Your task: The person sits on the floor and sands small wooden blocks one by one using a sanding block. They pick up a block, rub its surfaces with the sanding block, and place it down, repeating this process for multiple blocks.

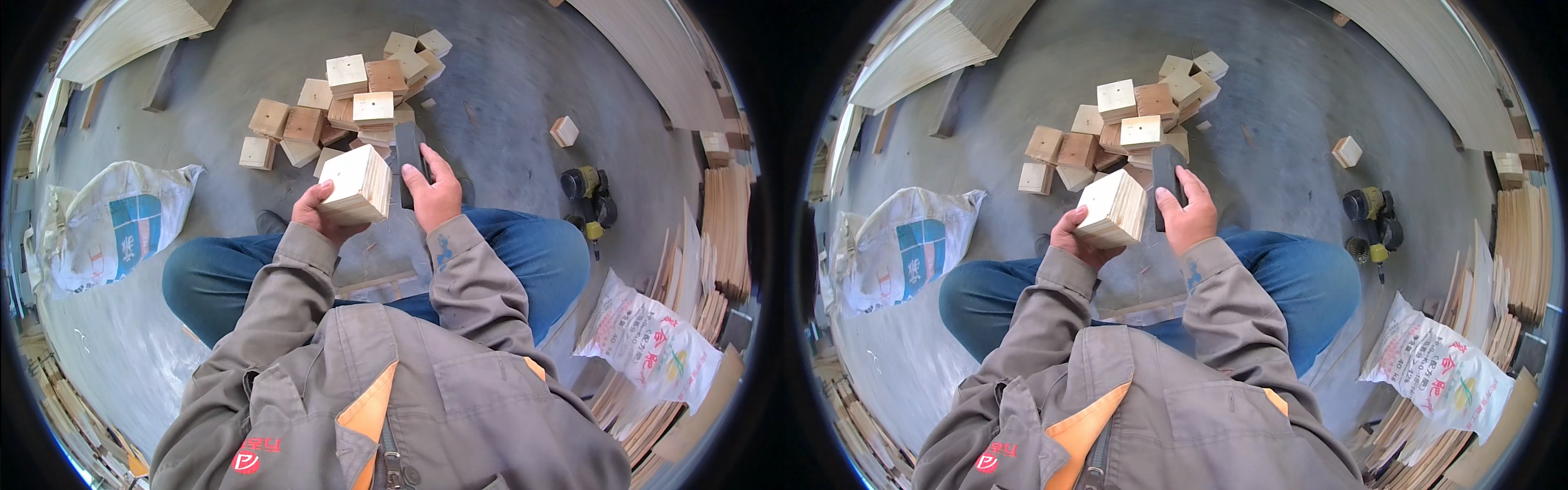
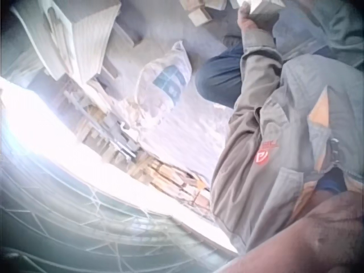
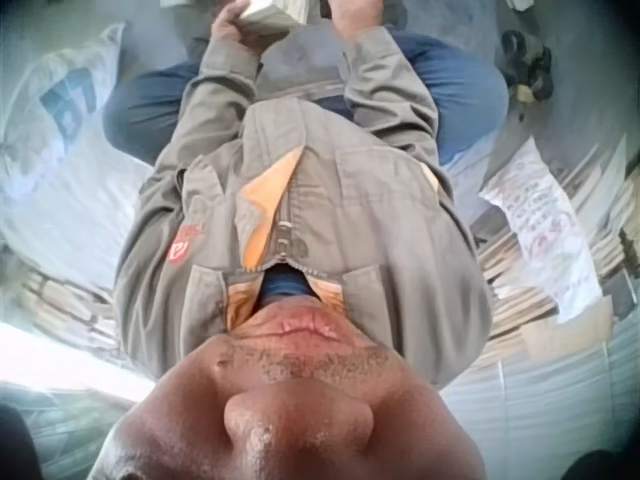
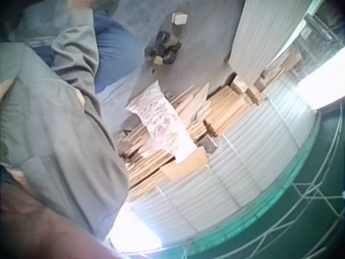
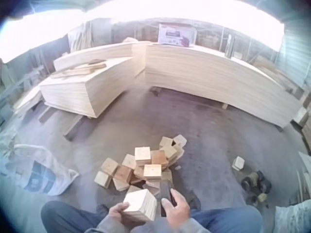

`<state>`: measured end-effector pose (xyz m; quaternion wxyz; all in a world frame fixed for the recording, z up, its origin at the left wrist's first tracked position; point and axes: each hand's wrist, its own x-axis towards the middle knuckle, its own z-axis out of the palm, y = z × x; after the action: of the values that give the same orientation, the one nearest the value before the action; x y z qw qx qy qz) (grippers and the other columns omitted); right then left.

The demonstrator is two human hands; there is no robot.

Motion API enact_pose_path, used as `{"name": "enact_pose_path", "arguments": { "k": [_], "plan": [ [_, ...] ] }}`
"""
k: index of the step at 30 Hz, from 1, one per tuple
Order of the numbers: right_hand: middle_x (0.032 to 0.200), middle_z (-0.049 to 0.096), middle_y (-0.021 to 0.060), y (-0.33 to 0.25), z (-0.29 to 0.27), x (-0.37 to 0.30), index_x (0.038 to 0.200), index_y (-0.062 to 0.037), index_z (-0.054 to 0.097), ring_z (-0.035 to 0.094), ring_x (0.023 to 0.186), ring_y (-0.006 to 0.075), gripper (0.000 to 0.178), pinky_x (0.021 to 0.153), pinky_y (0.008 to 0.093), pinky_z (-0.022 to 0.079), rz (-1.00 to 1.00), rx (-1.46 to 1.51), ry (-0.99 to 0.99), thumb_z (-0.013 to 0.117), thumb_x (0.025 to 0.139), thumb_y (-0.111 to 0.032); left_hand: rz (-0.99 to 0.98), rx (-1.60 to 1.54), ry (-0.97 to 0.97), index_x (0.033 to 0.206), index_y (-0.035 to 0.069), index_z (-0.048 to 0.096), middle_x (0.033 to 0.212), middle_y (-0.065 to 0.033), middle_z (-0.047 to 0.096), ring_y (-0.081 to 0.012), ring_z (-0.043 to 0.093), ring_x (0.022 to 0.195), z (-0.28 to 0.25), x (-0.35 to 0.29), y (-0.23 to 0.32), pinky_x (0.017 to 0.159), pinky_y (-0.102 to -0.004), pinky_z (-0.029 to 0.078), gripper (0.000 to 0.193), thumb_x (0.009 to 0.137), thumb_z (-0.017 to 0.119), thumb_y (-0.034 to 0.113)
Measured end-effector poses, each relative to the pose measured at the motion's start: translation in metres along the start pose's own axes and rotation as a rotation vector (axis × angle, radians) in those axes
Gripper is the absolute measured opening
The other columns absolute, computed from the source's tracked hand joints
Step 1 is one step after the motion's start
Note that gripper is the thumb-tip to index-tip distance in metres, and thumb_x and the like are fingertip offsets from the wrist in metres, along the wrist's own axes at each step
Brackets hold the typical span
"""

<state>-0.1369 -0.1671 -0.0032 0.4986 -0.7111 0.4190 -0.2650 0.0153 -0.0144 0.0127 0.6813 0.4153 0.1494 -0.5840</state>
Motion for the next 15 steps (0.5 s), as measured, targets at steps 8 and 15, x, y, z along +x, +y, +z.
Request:
{"name": "enact_pose_path", "arguments": {
  "k": [8, 15],
  "plan": [
    [0.149, 0.053, 0.0275, -0.034, 0.016, -0.035, 0.147, 0.0057, 0.051, 0.051, 0.139, 0.0380, 0.060, 0.118, 0.0410, 0.039, -0.181, 0.078, -0.175, 0.068, 0.097, -0.023, 0.113, -0.011, 0.062, 0.146, 0.011, 0.050, 0.136, -0.0172, 0.063, -0.0377, 0.063, 0.122, -0.017, 0.019, -0.004, 0.099, -0.0641, 0.053, 0.066, 0.086, 0.067, 0.033],
    [0.146, 0.055, 0.0279, 0.006, 0.023, 0.000, 0.144, 0.0067, 0.054, 0.054, 0.137, 0.0373, 0.057, 0.116, 0.0397, 0.041, 0.127, 0.276, -0.055, 0.066, 0.097, -0.023, 0.082, 0.255, -0.089, 0.153, 0.019, 0.043, 0.137, -0.0107, 0.064, -0.0329, 0.069, 0.114, -0.003, 0.003, -0.018, 0.082, -0.0528, 0.064, 0.072, 0.085, 0.064, 0.029]
  ]
}}
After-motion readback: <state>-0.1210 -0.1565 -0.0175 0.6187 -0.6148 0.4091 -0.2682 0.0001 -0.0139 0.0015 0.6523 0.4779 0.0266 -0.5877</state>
